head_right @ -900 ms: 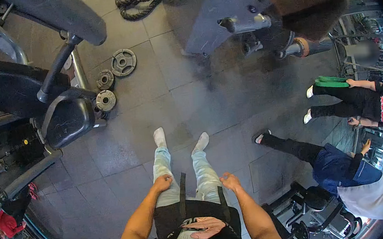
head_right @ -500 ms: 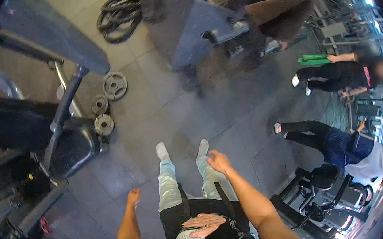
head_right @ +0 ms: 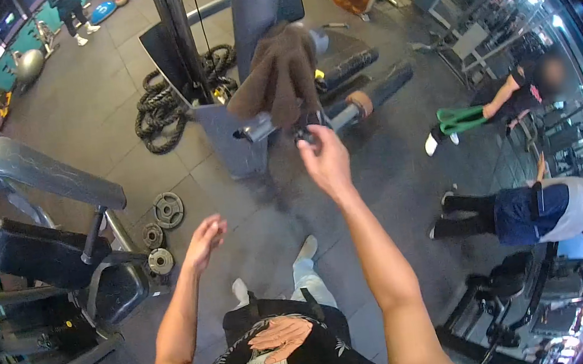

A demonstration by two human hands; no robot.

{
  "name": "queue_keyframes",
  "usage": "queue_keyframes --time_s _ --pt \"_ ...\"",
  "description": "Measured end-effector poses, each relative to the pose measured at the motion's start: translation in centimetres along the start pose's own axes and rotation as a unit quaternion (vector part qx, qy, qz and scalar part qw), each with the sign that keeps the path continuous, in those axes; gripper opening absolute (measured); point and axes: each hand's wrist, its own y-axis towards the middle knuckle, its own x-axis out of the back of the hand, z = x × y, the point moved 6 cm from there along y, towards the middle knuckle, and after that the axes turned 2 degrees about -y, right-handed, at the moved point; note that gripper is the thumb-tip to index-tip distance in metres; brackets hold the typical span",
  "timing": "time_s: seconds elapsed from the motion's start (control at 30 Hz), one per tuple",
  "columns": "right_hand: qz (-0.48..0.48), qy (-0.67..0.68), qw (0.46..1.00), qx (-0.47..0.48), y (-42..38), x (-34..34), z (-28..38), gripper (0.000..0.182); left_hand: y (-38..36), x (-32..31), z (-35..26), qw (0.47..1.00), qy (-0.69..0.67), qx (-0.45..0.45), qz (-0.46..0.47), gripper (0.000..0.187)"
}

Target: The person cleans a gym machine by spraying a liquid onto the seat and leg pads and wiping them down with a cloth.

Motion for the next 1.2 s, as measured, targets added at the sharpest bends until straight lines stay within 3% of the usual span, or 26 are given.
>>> queue_keyframes --time_s 0.13,0.23,0.3,0.4,0.43,0.47,0.53,0.57,0.63,0.7,0.73,0.8,0.83,0.87,0.9,0.93,0.97,1.03,1.1,1.2 --pt "0.051 -0.077 0.996 0.004 5.7 -1.6 2.7 0.062 6.6 -10.7 -12.7 0.985 -0.008 -0.165 -0.043 0.063" --pt "0.126 -0.034 0.99 0.047 8.9 -3.2 2.2 0.057 10.8 -14.1 -17.8 0.963 -0.119 -0.212 -0.119 0.061" --pt "0.151 0.031 0.984 0.093 10.4 -2.9 1.6 0.052 10.9 -14.7 -19.2 0.945 -0.196 -0.236 -0.117 0.06" --pt "0.116 0.281 0.952 0.031 14.5 -1.3 -1.5 0.043 10.5 -14.5 -22.2 0.913 -0.233 -0.32 -0.1 0.061" --pt "0.172 0.407 0.893 -0.088 14.4 4.5 3.2 0.036 9.3 -15.6 -24.2 0.909 -0.229 -0.336 -0.088 0.061" --pt "0.168 0.464 0.861 -0.126 16.0 5.7 2.9 0.034 7.3 -16.7 -26.5 0.906 -0.224 -0.35 -0.076 0.061" --pt "0.106 0.604 0.785 -0.086 18.9 9.2 3.1 0.033 5.3 -18.3 -30.2 0.889 -0.148 -0.431 -0.043 0.057" --pt "0.03 0.622 0.773 -0.124 20.8 10.3 1.5 0.032 4.3 -19.0 -31.7 0.885 -0.111 -0.449 -0.062 0.056" --pt "-0.005 0.609 0.778 -0.154 23.0 13.9 -1.1 0.038 4.6 -19.6 -32.1 0.862 0.019 -0.489 -0.131 0.055" --pt "-0.119 0.555 0.801 -0.189 23.4 18.5 -4.9 0.043 5.9 -20.6 -31.3 0.84 0.128 -0.494 -0.185 0.057" --pt "-0.15 0.582 0.781 -0.173 23.7 20.3 -7.8 0.045 6.1 -22.0 -31.0 0.825 0.196 -0.482 -0.22 0.065" --pt "-0.121 0.579 0.803 -0.076 23.2 23.3 -12.4 0.039 8.5 -23.2 -29.7 0.785 0.279 -0.499 -0.239 0.075" --pt "-0.088 0.546 0.832 -0.05 22.4 24.4 -14.5 0.041 9.4 -23.8 -29.5 0.788 0.273 -0.493 -0.25 0.077" --pt "-0.098 0.517 0.84 -0.13 20.9 24.9 -19.1 0.047 10.0 -24.4 -29.6 0.79 0.272 -0.484 -0.258 0.078" --pt "0.001 0.592 0.799 -0.108 19.7 24.1 -20.1 0.05 10.6 -24.5 -29.7 0.834 0.223 -0.433 -0.261 0.075" --pt "-0.103 0.582 0.762 -0.265 16.4 23.5 -25.3 0.051 11.4 -24.4 -29.9 0.837 0.191 -0.443 -0.261 0.069" --pt "-0.146 0.495 0.779 -0.355 13.0 23.4 -27.7 0.053 13.7 -23.0 -28.7 0.858 0.129 -0.441 -0.229 0.062" --pt "-0.138 0.547 0.716 -0.411 7.9 20.5 -33.5 0.055 15.1 -22.4 -28.6 0.859 0.189 -0.423 -0.217 0.04" --pt "-0.211 0.572 0.65 -0.454 3.7 19.8 -37.2 0.05 16.3 -22.0 -27.2 0.857 0.16 -0.403 -0.277 0.025" --pt "-0.27 0.524 0.687 -0.426 2.2 22.4 -40.1 0.046 16.8 -19.7 -25.5 0.88 0.06 -0.405 -0.241 0.035"
